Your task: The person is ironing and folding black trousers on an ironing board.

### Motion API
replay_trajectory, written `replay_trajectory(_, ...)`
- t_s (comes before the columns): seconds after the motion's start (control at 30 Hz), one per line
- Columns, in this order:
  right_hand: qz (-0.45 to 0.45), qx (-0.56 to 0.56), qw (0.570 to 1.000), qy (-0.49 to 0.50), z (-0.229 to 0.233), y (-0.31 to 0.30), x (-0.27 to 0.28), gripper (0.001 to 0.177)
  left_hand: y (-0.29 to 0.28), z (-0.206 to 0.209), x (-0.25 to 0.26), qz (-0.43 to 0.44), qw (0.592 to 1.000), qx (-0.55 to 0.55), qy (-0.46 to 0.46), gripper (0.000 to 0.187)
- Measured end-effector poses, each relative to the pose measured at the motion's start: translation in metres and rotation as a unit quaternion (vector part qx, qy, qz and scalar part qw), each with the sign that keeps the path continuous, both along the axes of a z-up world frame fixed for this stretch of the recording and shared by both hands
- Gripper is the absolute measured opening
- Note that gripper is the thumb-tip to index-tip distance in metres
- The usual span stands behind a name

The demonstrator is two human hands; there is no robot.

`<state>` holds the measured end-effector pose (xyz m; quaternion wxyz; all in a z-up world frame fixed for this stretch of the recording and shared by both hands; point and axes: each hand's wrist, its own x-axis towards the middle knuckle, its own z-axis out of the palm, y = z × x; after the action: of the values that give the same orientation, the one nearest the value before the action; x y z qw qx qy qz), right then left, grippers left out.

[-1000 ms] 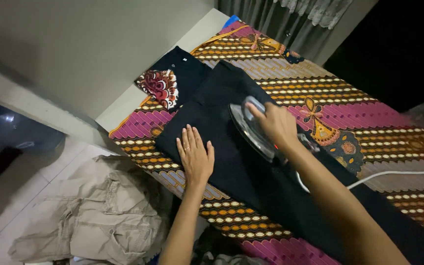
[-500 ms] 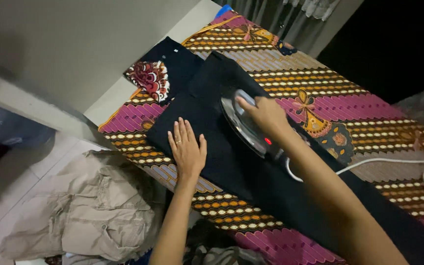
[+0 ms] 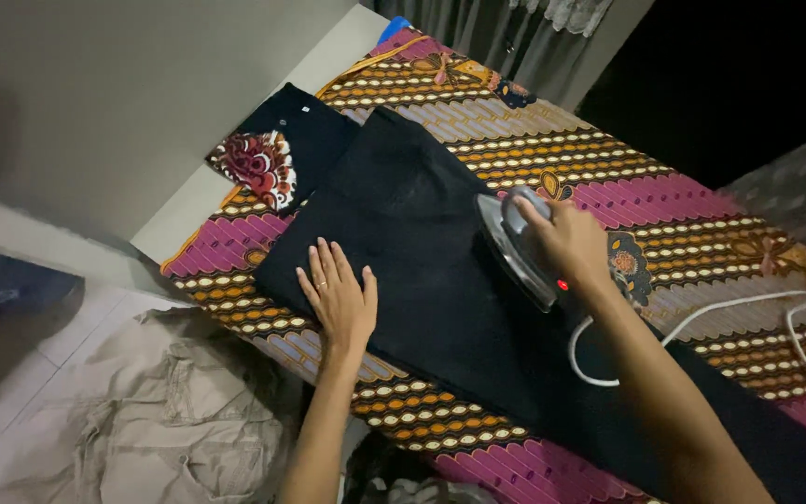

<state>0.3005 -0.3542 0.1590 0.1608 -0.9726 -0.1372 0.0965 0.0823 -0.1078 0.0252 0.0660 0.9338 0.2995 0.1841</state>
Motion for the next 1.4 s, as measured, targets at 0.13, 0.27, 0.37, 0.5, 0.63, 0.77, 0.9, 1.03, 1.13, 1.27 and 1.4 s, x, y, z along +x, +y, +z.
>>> replay_trajectory(0.13,0.067,0.020,0.998,0.002,-0.006,0.012,-0.006,0.070,-0.009,0.003,0.027,0.001,0.999,-0.031,-0.043,0.073)
replay_trajectory(0.27,0.112,0.006,0.993,-0.022,-0.002,0.040,-0.013,0.071,-0.022,0.018,0.054,-0.057,0.994,-0.049,-0.083,0.080)
replay_trajectory(0.37,0.088,0.013,0.996,-0.030,0.001,0.073,0.004,0.071,-0.022,0.015,0.062,-0.072,0.994,-0.041,-0.066,0.085)
replay_trajectory(0.5,0.070,0.042,0.995,-0.053,-0.006,0.117,0.034,0.075,-0.024,0.018,0.057,-0.065,0.996,-0.059,-0.024,0.090)
replay_trajectory(0.63,0.069,0.050,0.994,-0.068,-0.013,0.155,0.062,0.077,-0.024,0.019,0.058,-0.055,0.997,-0.046,-0.027,0.090)
replay_trajectory(0.77,0.078,0.046,0.993,-0.077,-0.023,0.168,0.076,0.081,-0.023,0.016,0.057,-0.062,0.996,-0.055,-0.028,0.090)
replay_trajectory(0.9,0.130,0.047,0.990,-0.036,-0.027,0.155,0.063,0.083,-0.025,0.016,0.057,-0.058,0.996,-0.061,-0.039,0.090)
replay_trajectory(1.03,0.173,0.045,0.984,-0.010,-0.009,0.141,0.022,0.081,-0.024,0.019,0.058,-0.055,0.996,-0.053,-0.034,0.090)
replay_trajectory(1.13,0.179,0.034,0.983,-0.015,0.001,0.151,0.016,0.079,-0.023,0.022,0.059,-0.054,0.996,-0.071,-0.029,0.089)
replay_trajectory(1.27,0.142,0.044,0.987,-0.062,-0.009,0.182,0.036,0.078,-0.024,0.024,0.058,-0.053,0.996,-0.065,-0.030,0.089)
replay_trajectory(1.4,0.115,0.049,0.989,-0.078,-0.015,0.219,0.066,0.080,-0.024,0.017,0.056,-0.054,0.996,-0.052,-0.047,0.082)
